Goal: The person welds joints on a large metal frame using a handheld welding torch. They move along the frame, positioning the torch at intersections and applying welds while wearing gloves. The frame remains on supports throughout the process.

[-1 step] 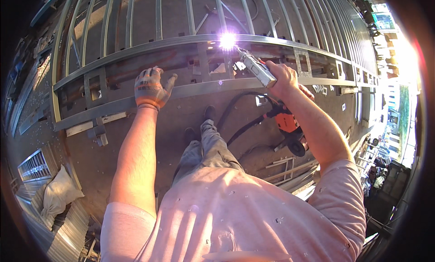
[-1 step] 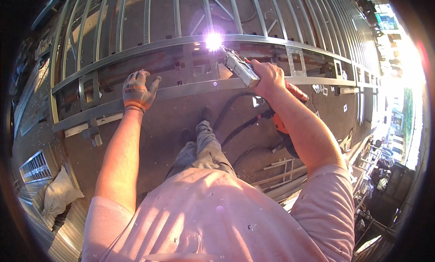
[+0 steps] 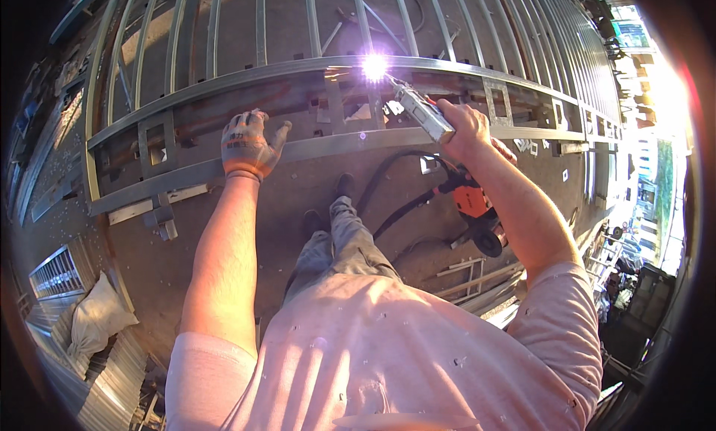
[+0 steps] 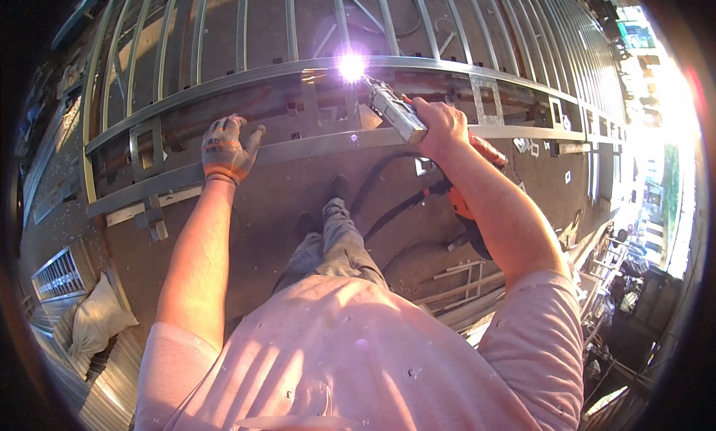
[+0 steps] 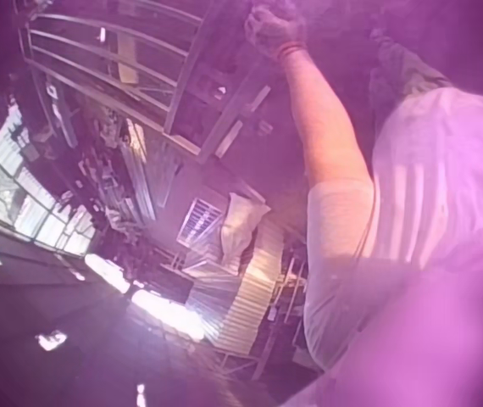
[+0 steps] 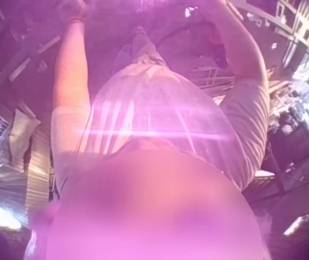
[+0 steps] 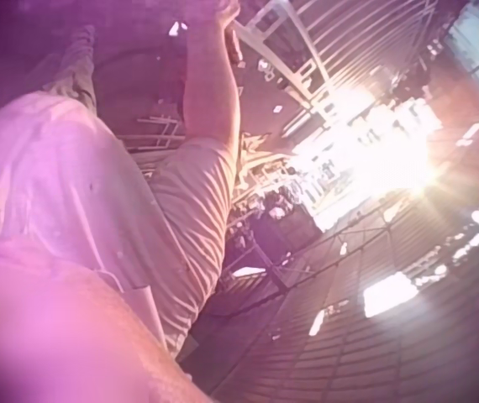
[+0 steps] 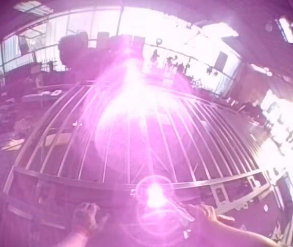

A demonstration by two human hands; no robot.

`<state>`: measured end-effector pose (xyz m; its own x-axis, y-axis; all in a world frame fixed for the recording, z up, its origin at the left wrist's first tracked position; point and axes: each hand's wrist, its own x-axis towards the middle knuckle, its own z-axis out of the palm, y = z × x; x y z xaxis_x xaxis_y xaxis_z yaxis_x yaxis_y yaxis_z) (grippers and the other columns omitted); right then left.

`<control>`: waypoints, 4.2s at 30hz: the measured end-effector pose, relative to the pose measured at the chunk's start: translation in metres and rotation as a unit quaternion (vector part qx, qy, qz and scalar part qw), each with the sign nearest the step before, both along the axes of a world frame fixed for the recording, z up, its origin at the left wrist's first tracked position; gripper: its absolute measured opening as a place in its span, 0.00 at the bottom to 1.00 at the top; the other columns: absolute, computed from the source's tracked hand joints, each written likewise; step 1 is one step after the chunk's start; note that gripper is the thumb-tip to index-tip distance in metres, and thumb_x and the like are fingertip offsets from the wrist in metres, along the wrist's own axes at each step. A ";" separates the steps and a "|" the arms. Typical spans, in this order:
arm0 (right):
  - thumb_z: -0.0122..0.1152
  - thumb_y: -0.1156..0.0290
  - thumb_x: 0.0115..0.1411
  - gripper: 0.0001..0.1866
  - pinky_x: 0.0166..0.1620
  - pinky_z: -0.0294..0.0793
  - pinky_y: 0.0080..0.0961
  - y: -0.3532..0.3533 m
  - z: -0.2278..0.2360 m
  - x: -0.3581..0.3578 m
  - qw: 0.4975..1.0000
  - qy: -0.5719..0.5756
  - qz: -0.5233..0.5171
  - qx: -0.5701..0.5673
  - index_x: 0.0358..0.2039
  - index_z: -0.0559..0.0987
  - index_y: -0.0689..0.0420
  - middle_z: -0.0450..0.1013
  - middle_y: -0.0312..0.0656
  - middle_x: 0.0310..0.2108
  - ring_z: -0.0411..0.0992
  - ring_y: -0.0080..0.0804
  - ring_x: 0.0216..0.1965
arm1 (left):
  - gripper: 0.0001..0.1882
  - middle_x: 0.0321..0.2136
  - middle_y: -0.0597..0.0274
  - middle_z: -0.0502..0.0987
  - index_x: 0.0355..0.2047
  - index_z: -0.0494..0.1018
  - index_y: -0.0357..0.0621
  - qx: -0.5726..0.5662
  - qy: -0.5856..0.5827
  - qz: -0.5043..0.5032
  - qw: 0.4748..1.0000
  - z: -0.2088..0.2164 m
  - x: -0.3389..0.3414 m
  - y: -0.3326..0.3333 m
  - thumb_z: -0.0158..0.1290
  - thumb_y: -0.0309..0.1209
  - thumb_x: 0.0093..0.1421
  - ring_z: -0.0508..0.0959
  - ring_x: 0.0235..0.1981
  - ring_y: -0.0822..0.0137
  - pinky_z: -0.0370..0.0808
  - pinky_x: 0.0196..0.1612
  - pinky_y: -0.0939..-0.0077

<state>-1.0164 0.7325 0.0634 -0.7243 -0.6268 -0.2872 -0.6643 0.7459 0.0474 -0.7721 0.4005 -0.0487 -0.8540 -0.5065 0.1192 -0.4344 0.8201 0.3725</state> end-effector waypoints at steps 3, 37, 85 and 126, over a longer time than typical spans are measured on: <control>0.71 0.55 0.58 0.16 0.49 0.81 0.50 -0.002 0.005 0.001 1.000 -0.003 -0.011 0.019 0.43 0.80 0.47 0.85 0.45 0.39 0.83 0.54 0.46 | 0.31 0.49 0.54 0.85 0.49 0.83 0.44 0.000 -0.014 0.007 1.000 0.001 -0.001 0.001 0.61 0.60 0.64 0.82 0.55 0.51 0.77 0.62 0.54; 0.79 0.60 0.55 0.30 0.51 0.83 0.42 0.037 0.064 -0.130 0.955 -0.271 0.095 -0.078 0.58 0.83 0.53 0.85 0.48 0.40 0.84 0.53 0.44 | 0.22 0.44 0.54 0.84 0.43 0.82 0.45 0.001 -0.022 0.026 0.999 -0.001 0.009 0.000 0.67 0.50 0.59 0.81 0.50 0.47 0.77 0.57 0.50; 0.77 0.70 0.52 0.13 0.37 0.84 0.30 -0.090 -0.028 -0.131 0.753 -0.648 0.026 0.110 0.38 0.83 0.54 0.79 0.32 0.31 0.80 0.25 0.35 | 0.21 0.45 0.56 0.83 0.48 0.79 0.49 0.000 -0.081 0.042 0.996 0.004 0.010 0.000 0.68 0.43 0.59 0.82 0.50 0.49 0.76 0.59 0.51; 0.76 0.71 0.54 0.23 0.48 0.84 0.30 -0.073 -0.020 -0.132 0.753 -0.648 -0.013 0.115 0.51 0.81 0.54 0.81 0.33 0.40 0.81 0.26 0.43 | 0.17 0.47 0.54 0.84 0.48 0.78 0.50 0.003 -0.057 0.038 0.998 0.008 0.010 0.002 0.66 0.37 0.61 0.82 0.50 0.42 0.77 0.55 0.48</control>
